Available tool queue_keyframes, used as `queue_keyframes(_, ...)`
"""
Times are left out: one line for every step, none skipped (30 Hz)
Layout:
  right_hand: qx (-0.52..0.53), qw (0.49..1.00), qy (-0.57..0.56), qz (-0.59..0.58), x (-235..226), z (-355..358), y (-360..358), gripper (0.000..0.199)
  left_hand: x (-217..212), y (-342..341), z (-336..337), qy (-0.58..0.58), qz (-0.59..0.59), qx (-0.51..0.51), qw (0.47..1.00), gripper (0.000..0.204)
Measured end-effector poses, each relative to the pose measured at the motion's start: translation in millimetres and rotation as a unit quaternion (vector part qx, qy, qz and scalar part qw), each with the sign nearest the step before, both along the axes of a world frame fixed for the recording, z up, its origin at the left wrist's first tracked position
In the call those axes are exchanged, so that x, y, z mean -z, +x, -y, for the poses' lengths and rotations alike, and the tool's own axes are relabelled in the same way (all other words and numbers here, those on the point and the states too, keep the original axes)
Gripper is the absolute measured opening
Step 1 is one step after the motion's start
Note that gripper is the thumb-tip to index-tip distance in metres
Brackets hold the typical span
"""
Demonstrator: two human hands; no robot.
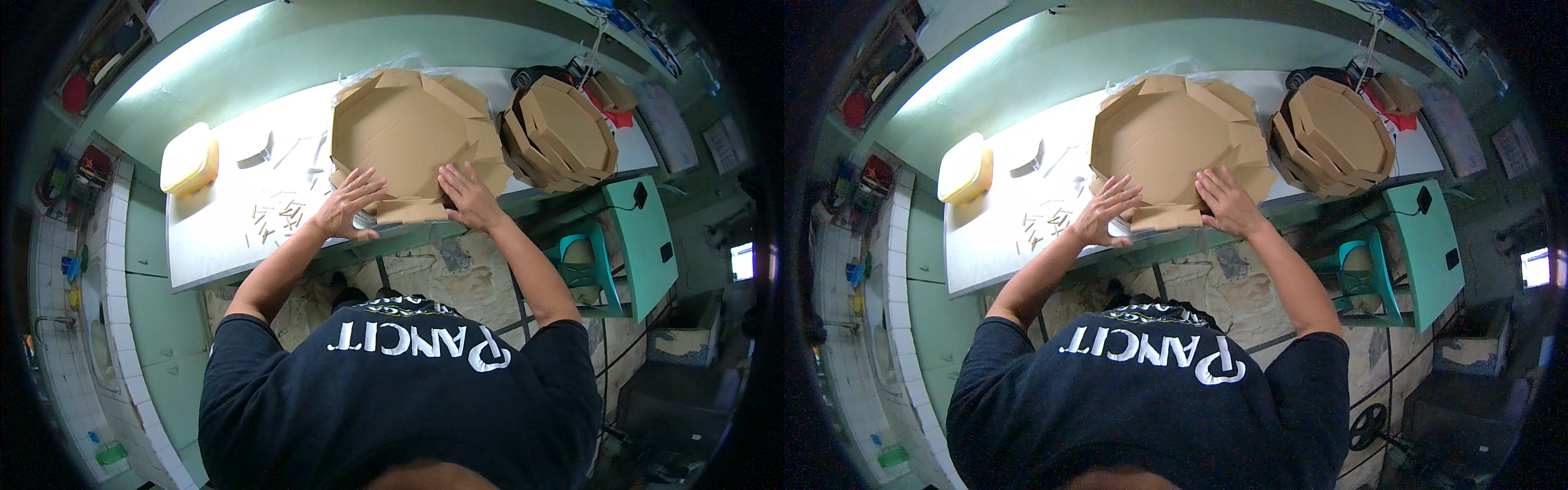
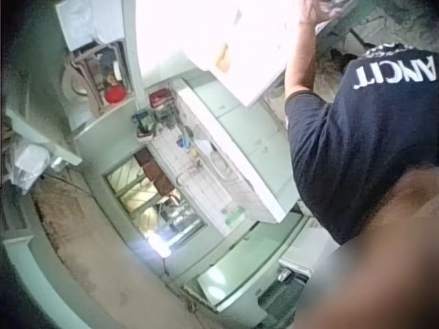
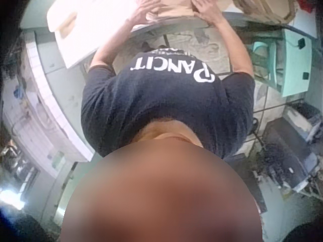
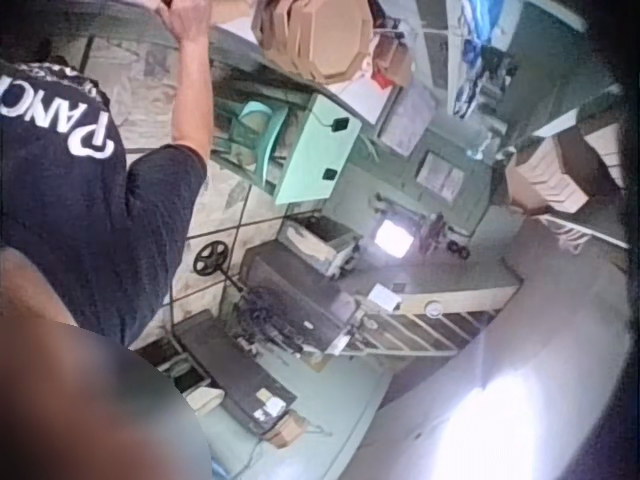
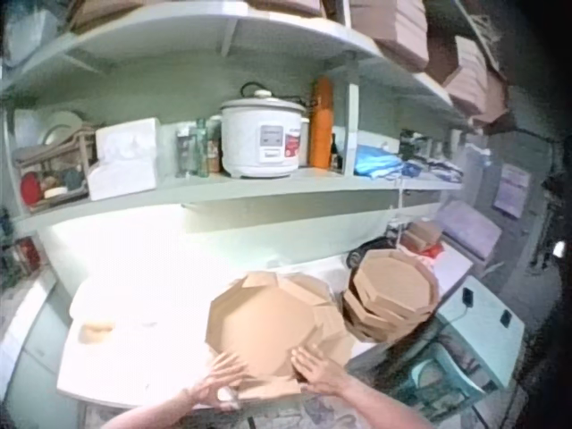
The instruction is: The person assembles flat octagonal cardboard boxes by folding and interlocking the side flaps. They handle each box one at a time, folding the sides into shape and stacking the completed boxes on the counter.
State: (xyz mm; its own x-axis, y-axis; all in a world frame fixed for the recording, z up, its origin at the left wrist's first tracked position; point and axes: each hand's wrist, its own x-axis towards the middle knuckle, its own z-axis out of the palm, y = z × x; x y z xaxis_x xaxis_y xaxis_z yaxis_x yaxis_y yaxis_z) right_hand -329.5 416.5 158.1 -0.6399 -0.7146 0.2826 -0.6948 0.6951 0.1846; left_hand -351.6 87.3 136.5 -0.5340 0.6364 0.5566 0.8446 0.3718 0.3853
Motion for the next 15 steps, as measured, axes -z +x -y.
queue_keyframes(0.025,0.999,0.010,0.018,0.3,1.2,-2.9,0.065,-0.4,0.6,-0.6,0.003,-0.007,-0.003,1.000,0.025)
queue_keyframes(-0.008,0.999,-0.045,-0.012,0.3,2.5,-6.3,0.060,-1.1,0.3,-2.1,-0.013,-0.032,-0.007,0.999,0.023)
queue_keyframes(-0.013,0.997,-0.078,-0.017,0.0,4.2,-9.8,0.055,-1.6,-0.1,-3.9,-0.013,-0.008,-0.023,1.000,0.021)
queue_keyframes(-0.019,0.994,-0.109,-0.022,-0.9,5.8,-13.0,0.050,-2.5,-2.4,-6.6,-0.030,-0.003,-0.042,0.999,0.019)
queue_keyframes(0.012,0.993,-0.113,0.008,-2.5,6.9,-15.6,0.043,-3.4,-4.7,-9.4,-0.045,0.009,-0.065,0.997,0.018)
queue_keyframes(0.042,0.992,-0.116,0.038,-4.6,7.9,-18.4,0.037,-4.2,-6.8,-13.2,-0.020,-0.006,-0.079,0.997,0.013)
queue_keyframes(0.068,0.989,-0.125,0.050,-6.8,9.5,-21.2,0.030,-5.5,-9.0,-16.0,-0.019,0.042,-0.105,0.993,0.013)
queue_keyframes(0.082,0.978,-0.170,0.088,-8.4,12.5,-24.1,0.027,-7.3,-11.2,-18.8,-0.024,0.095,-0.131,0.987,0.013)
queue_keyframes(0.092,0.965,-0.222,0.109,-9.5,16.0,-27.1,0.023,-9.3,-12.9,-21.1,-0.029,0.147,-0.157,0.976,0.013)
queue_keyframes(0.100,0.947,-0.269,0.142,-10.3,18.6,-29.7,0.021,-11.3,-13.7,-23.1,-0.008,0.174,-0.159,0.972,0.013)
queue_keyframes(0.092,0.942,-0.286,0.149,-10.5,20.4,-32.2,0.019,-13.1,-14.5,-25.5,0.013,0.201,-0.160,0.966,0.014)
queue_keyframes(0.082,0.936,-0.298,0.169,-9.8,22.0,-33.5,0.018,-14.6,-14.0,-26.8,0.039,0.216,-0.157,0.963,0.015)
queue_keyframes(0.071,0.929,-0.309,0.189,-8.2,22.7,-33.6,0.017,-15.7,-13.5,-28.1,0.021,0.200,-0.160,0.966,0.016)
queue_keyframes(0.062,0.937,-0.295,0.176,-6.1,22.9,-33.3,0.019,-16.3,-11.8,-28.8,0.007,0.173,-0.159,0.972,0.018)
queue_keyframes(0.052,0.945,-0.280,0.162,-3.5,22.0,-31.4,0.020,-16.3,-10.4,-29.2,-0.007,0.145,-0.157,0.977,0.020)
